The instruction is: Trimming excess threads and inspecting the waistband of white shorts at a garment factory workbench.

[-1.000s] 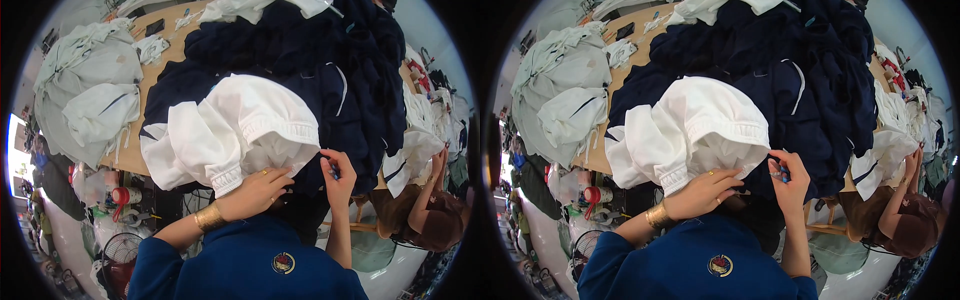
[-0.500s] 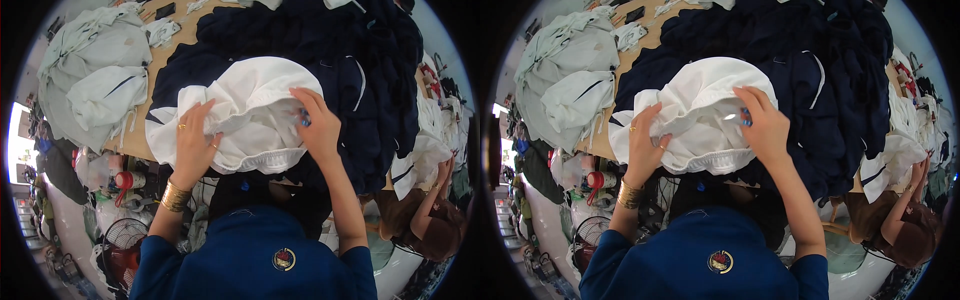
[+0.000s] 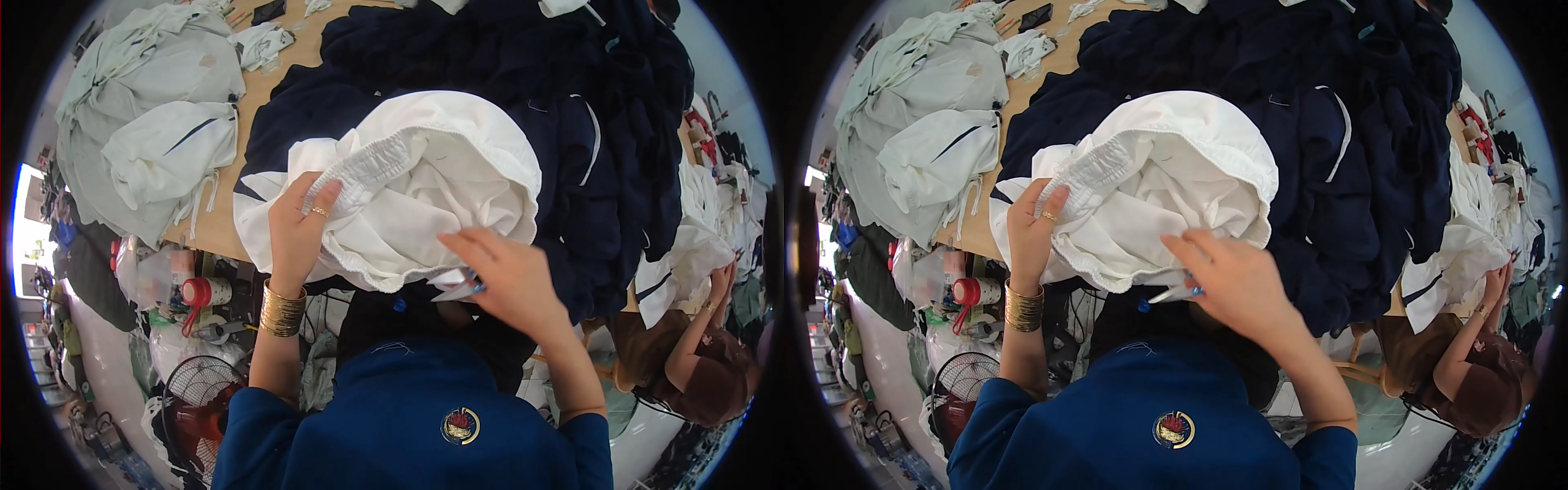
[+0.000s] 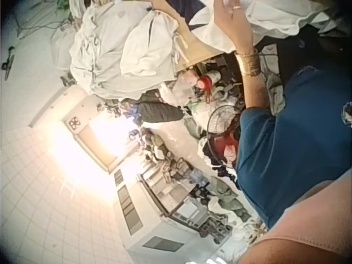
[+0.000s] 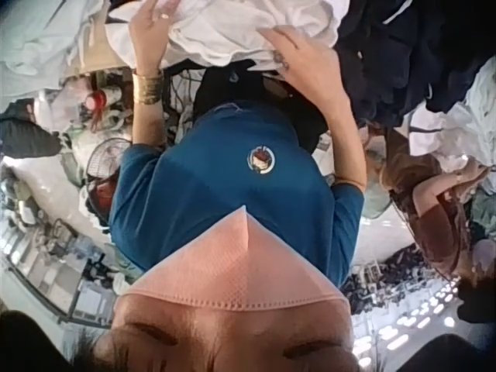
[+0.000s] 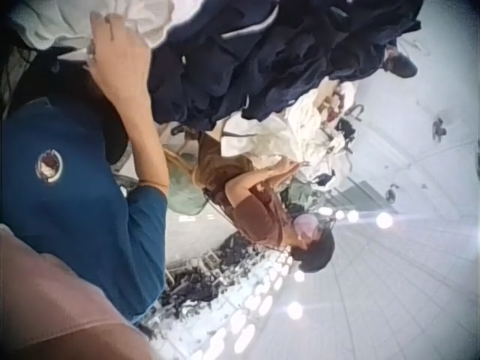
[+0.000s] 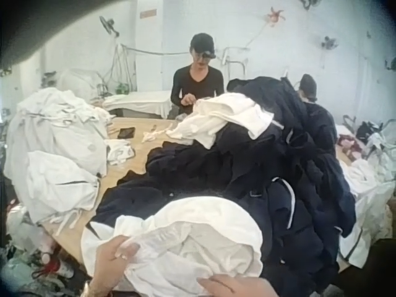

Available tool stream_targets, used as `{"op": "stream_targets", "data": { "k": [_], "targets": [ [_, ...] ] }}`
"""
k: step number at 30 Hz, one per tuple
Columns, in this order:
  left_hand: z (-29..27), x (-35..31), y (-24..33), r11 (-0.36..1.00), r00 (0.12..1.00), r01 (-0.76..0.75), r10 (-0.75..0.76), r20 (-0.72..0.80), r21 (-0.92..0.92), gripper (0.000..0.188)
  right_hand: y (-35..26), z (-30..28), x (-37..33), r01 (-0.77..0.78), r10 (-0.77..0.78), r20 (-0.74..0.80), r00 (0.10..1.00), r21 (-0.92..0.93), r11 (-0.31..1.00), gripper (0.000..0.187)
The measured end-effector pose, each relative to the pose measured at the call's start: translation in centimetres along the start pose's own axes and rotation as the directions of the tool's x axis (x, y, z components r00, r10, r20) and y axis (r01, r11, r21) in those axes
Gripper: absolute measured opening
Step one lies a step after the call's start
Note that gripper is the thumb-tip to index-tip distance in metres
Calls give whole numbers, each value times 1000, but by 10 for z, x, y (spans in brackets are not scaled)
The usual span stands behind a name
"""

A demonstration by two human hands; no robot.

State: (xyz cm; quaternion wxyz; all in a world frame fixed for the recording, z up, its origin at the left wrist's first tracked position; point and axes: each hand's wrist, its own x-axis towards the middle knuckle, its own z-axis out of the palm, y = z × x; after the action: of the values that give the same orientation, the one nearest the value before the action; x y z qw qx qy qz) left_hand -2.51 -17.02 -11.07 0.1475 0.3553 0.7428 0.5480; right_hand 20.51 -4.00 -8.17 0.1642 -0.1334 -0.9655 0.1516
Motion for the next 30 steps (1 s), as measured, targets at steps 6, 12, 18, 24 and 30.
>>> {"op": "stream_targets", "data": {
  "k": [6,12,18,24,30],
  "targets": [
    [13,7,6,995,996,-37,30,-85,-89,21,8,20,-44,139,-137,-104,985,15,990,40],
    [20,28,22,964,988,-132,109,-110,-229,19,2,9,-47,257,-262,-422,868,-69,964,30],
    [51,96,63,882,935,-337,275,-222,-330,21,45,-29,-10,-104,121,-570,812,63,993,34],
    [36,115,148,692,807,-590,490,-329,-416,23,59,-111,11,-142,-125,-959,255,-165,976,17],
    [64,77,33,926,963,-216,254,87,-309,24,74,-45,-52,-74,58,-340,938,-33,997,40]
  ]
}}
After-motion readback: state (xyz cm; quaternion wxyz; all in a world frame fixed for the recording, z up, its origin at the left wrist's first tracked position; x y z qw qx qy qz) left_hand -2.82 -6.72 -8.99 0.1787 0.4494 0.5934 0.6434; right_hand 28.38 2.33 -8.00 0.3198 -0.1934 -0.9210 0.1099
